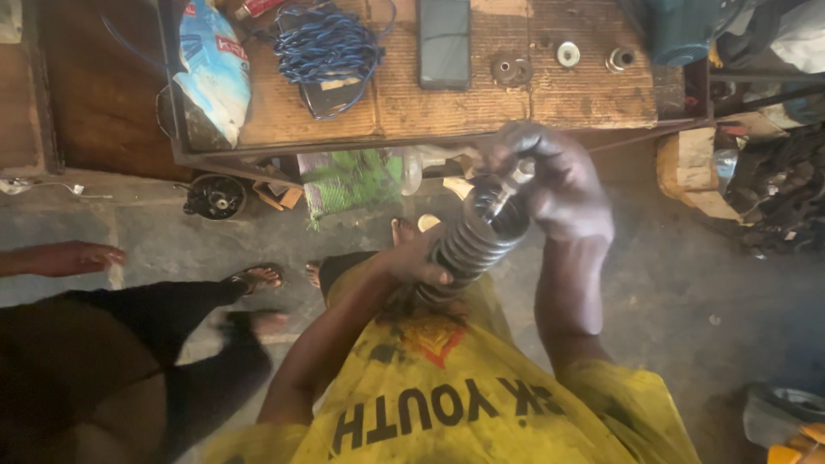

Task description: The person assembles a motorcycle shock absorber by hand, sliding a coil spring onto the shaft, then adding and tightening a top cap and nut. The person repeatedly compresses and extends the spring to test the assembly.

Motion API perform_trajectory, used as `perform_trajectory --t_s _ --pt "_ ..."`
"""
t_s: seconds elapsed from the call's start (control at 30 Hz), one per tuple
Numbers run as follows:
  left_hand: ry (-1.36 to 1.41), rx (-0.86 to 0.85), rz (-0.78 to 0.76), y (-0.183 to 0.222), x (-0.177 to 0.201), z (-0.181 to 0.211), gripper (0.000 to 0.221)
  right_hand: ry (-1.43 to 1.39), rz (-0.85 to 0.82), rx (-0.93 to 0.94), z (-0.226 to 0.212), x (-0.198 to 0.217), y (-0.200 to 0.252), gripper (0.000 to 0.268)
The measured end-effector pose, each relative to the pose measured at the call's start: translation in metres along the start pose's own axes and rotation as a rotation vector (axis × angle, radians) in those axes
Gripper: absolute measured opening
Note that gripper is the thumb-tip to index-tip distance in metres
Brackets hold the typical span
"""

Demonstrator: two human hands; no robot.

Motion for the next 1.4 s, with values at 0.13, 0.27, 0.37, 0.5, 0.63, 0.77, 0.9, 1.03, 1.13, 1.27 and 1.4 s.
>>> perform_trajectory --t_s 0.13,0.27,0.37,0.5,0.63,0.77,0.9,1.03,1.13,1.27,1.4 --pt "0.040 -0.043 -0.060 -0.006 -0.002 0.008 0.120 -0.080 0.140 -0.069 0.000 0.003 0.010 0.034" --pt "0.018 -0.062 -0.074 -0.005 -0.007 0.018 0.114 -0.002 0.181 0.066 -0.003 -0.005 0.015 0.019" --pt "-0.035 -0.019 -0.065 -0.004 -0.011 0.026 0.110 0.100 0.183 0.116 -0.005 -0.007 0.016 0.022" --pt "0.057 -0.083 -0.186 -0.011 -0.023 0.051 0.109 -0.121 0.152 0.114 -0.014 -0.002 0.017 0.025" --pt "0.074 -0.103 -0.208 -0.012 -0.029 0.066 0.109 -0.129 0.268 -0.065 -0.003 0.007 0.018 0.022" --pt "0.050 -0.075 -0.227 -0.009 -0.031 0.070 0.106 0.030 0.169 0.033 -0.004 -0.002 0.011 0.022" --pt "0.107 -0.112 -0.223 -0.007 -0.028 0.068 0.106 -0.060 0.106 0.024 -0.002 0.000 0.012 0.043" --pt "0.117 -0.094 -0.226 -0.007 -0.024 0.057 0.104 -0.152 0.203 -0.090 0.013 0.011 0.022 0.035" --pt "0.079 -0.089 -0.196 -0.006 -0.020 0.052 0.110 -0.049 0.191 -0.023 0.018 0.006 0.020 0.025" --pt "0.005 0.020 -0.110 -0.007 -0.016 0.042 0.121 0.121 0.173 0.028 0.007 0.004 0.009 0.034" --pt "0.098 -0.062 -0.187 -0.007 -0.024 0.053 0.120 -0.104 0.064 -0.126 0.003 0.011 0.011 0.037"
Point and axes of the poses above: each hand's wrist, its own y-axis away from the middle knuckle, its own x-axis out of the back of the hand, z = x × y, the point moved 7 cm from there along -y, towards the middle knuckle, and after that the axes turned 4 degrees about -y, right-handed, at the moved point
